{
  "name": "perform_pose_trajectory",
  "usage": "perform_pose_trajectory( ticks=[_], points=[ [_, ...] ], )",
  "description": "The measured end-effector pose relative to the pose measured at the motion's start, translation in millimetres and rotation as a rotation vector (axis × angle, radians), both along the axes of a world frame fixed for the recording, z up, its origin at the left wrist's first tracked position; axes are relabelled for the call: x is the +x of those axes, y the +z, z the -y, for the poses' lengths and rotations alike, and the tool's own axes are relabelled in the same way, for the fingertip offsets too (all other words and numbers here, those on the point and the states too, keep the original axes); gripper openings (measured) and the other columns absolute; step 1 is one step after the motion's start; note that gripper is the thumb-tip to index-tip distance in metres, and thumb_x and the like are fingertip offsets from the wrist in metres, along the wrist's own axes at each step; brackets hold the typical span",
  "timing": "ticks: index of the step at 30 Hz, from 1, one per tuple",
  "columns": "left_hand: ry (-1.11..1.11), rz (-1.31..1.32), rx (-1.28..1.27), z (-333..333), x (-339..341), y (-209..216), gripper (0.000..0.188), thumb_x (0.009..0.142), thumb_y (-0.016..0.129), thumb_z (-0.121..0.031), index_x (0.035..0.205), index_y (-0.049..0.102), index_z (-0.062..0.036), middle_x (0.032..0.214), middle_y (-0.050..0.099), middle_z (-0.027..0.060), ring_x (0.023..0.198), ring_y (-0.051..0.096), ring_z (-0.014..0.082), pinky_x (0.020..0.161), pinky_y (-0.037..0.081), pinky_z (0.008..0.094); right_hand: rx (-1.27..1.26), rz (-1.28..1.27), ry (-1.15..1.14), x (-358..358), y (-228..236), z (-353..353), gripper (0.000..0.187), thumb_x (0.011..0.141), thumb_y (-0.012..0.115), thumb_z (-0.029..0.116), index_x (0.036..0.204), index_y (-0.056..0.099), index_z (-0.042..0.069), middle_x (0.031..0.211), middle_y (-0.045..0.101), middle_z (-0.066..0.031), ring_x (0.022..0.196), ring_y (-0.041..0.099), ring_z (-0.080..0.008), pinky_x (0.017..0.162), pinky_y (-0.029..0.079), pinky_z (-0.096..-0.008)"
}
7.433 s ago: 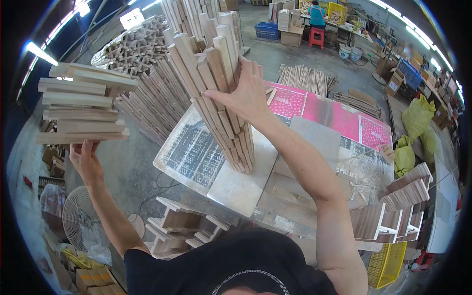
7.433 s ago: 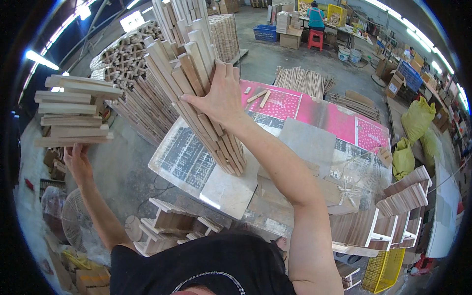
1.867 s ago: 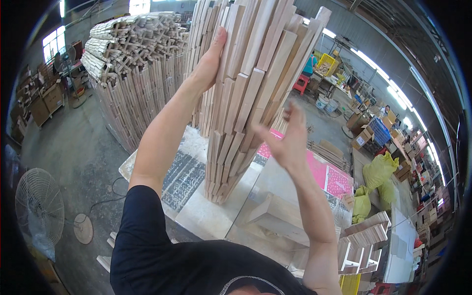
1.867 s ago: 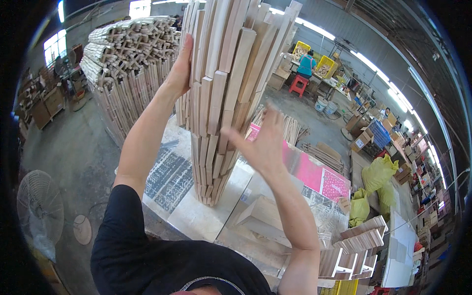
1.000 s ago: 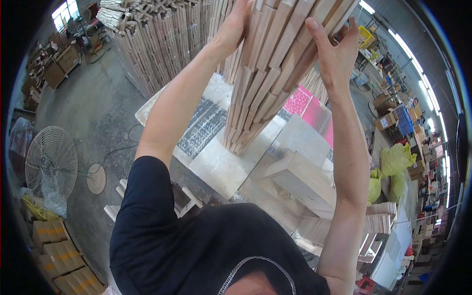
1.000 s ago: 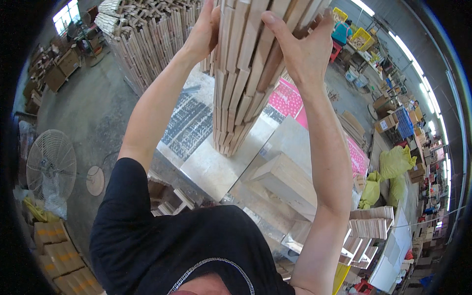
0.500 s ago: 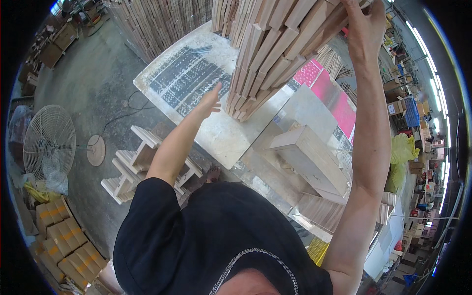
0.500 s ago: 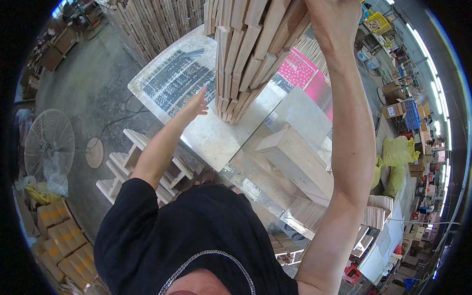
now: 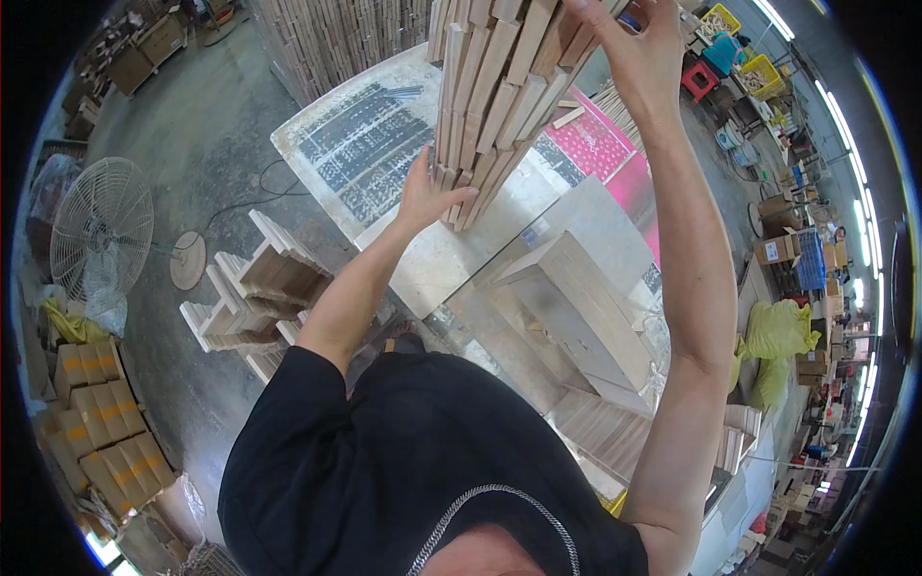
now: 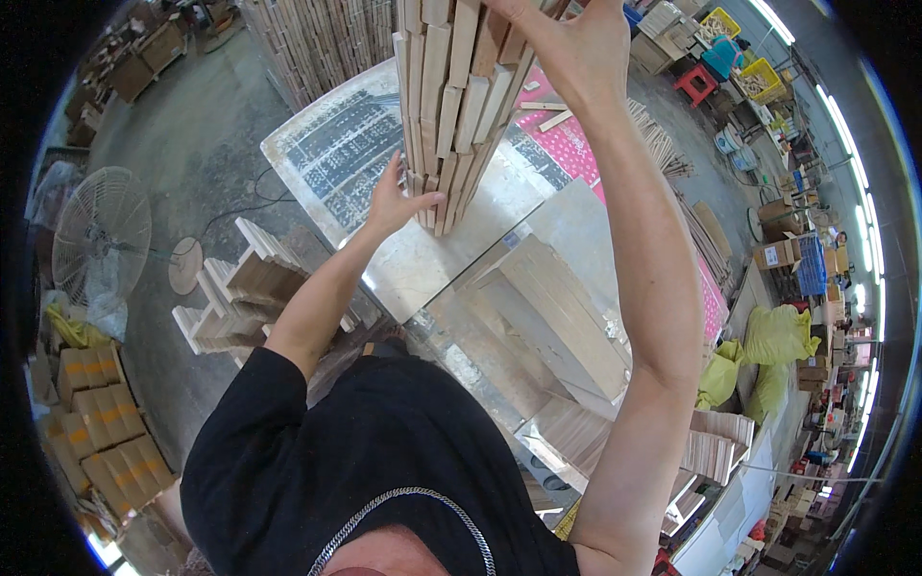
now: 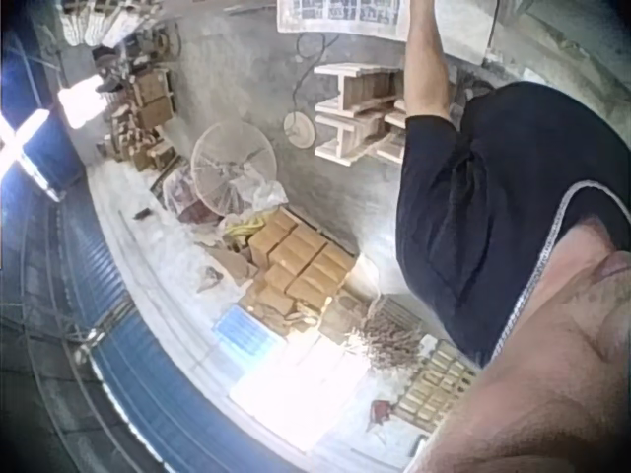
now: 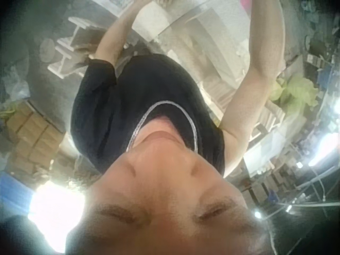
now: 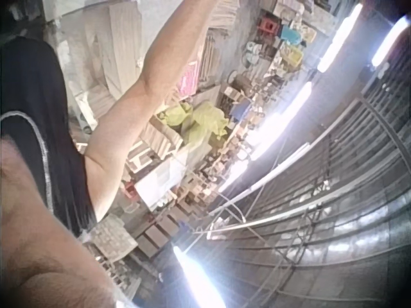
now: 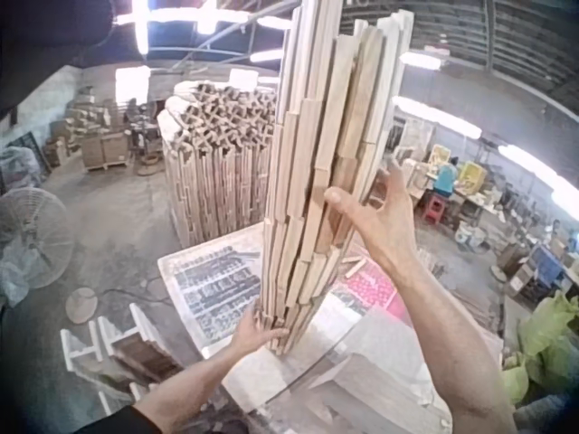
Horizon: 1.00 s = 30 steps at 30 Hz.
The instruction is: The recorder is assembling small wooden cross-shaped components and stacking them in a manufacturing setting.
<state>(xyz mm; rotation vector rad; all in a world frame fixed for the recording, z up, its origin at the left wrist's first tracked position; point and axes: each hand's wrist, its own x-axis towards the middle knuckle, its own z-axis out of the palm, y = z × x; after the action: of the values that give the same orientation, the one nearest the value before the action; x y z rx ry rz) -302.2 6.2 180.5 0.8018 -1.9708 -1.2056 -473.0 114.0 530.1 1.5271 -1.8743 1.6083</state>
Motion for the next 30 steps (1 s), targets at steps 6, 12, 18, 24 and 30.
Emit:
perform_pose_trajectory(
  ticks=[6,12,18,24,30],
  points=[
    [0.071,0.022,0.826,28,36,-60,0.118,0.082,0.071,-0.072,0.157,0.025,0.0057,0.151,0.043,0.0303,0.138,0.049,0.0390,0.109,0.045,0.0467,0.016,-0.104,0.020,-21,-4,-7,0.103,0.079,0.084,0.052,0.145,0.039,-0.013,0.132,0.062,-0.0256,0.123,0.060,-0.0305,0.104,0.047,-0.0398],
    [0.206,-0.130,1.438,38,13,-142,0.146,0.068,0.069,-0.086,0.159,0.003,0.0076,0.154,0.023,0.0434,0.138,0.042,0.0516,0.110,0.043,0.0560,-0.050,-0.073,-0.032,-30,22,0,0.096,0.081,0.083,0.038,0.147,0.036,-0.015,0.130,0.062,-0.0259,0.117,0.063,-0.0288,0.102,0.048,-0.0368],
    [0.291,-0.234,1.699,35,-31,-174,0.135,0.071,0.069,-0.085,0.157,0.021,0.0062,0.152,0.040,0.0315,0.135,0.050,0.0429,0.108,0.046,0.0543,-0.122,0.020,0.395,-66,21,-29,0.087,0.083,0.080,0.042,0.149,0.041,0.001,0.140,0.055,-0.0158,0.134,0.051,-0.0306,0.114,0.044,-0.0499],
    [0.080,-0.483,1.762,30,-51,-186,0.081,0.088,0.061,-0.074,0.136,0.061,-0.0091,0.134,0.066,0.0099,0.126,0.060,0.0287,0.110,0.042,0.0481,-0.249,0.446,0.486,-85,-13,-63,0.068,0.091,0.068,0.041,0.145,0.050,0.004,0.140,0.058,-0.0155,0.132,0.055,-0.0292,0.111,0.048,-0.0529],
    [0.071,-0.517,1.726,23,-64,-206,0.079,0.088,0.066,-0.070,0.138,0.060,-0.0090,0.139,0.062,0.0092,0.130,0.055,0.0281,0.110,0.042,0.0468,-0.196,0.603,0.852,-58,-15,-47,0.055,0.102,0.048,0.040,0.144,0.052,0.004,0.144,0.057,-0.0164,0.134,0.054,-0.0289,0.113,0.046,-0.0540]
  ],
)
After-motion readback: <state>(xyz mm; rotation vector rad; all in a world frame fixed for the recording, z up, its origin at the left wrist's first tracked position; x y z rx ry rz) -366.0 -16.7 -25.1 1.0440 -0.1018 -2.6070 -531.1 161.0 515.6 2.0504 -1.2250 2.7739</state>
